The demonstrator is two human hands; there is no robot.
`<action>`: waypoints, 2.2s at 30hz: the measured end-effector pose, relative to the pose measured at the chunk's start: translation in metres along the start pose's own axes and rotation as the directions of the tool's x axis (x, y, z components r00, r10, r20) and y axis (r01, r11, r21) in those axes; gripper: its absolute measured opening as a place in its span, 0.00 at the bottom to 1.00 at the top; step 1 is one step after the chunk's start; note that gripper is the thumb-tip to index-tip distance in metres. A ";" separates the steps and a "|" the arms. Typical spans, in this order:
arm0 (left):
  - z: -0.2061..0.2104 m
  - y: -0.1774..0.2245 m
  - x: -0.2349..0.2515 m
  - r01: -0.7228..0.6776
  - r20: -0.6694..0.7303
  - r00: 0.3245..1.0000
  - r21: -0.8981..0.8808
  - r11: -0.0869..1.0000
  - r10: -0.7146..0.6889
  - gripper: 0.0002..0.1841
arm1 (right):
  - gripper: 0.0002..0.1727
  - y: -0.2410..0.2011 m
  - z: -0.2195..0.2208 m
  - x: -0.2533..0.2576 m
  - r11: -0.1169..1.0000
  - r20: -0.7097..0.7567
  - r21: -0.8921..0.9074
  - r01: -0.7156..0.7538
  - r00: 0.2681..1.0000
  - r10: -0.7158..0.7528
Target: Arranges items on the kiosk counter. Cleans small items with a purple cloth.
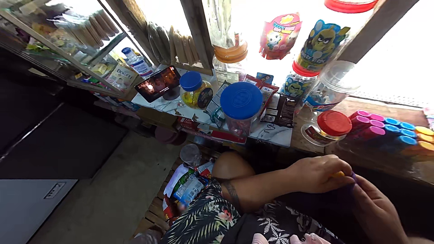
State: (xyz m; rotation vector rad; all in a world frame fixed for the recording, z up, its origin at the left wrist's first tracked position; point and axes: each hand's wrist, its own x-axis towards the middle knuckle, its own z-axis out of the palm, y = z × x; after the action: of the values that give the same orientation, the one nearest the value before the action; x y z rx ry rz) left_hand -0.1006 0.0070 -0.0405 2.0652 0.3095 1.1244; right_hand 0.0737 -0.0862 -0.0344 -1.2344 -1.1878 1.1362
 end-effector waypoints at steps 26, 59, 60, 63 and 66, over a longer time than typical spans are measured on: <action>0.003 0.029 0.116 -0.076 -0.026 0.995 0.402 0.913 0.094 0.12 | 0.14 0.000 -0.010 0.015 0.925 0.109 0.226 -0.305 0.952 0.287; 0.089 -0.048 0.146 -0.209 0.253 0.966 0.637 0.742 0.055 0.09 | 0.15 -0.014 -0.031 -0.006 0.962 0.466 -0.273 0.001 0.875 0.131; 0.088 -0.048 0.146 -0.213 0.253 0.966 0.636 0.742 0.060 0.09 | 0.15 -0.014 -0.031 -0.006 0.962 0.462 -0.272 0.003 0.878 0.128; 0.087 -0.046 0.147 -0.215 0.261 0.964 0.631 0.745 0.057 0.09 | 0.15 -0.014 -0.031 -0.006 0.963 0.461 -0.271 0.015 0.880 0.116; 0.087 -0.043 0.150 -0.216 0.273 0.961 0.656 0.724 0.039 0.09 | 0.15 -0.013 -0.031 -0.006 0.965 0.465 -0.261 0.026 0.879 0.102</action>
State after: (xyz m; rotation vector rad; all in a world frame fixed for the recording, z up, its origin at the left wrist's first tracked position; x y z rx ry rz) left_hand 0.0625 0.0721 -0.0077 2.8932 0.5244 0.8877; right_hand 0.1041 -0.0944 -0.0210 -1.2096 -1.7354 1.3970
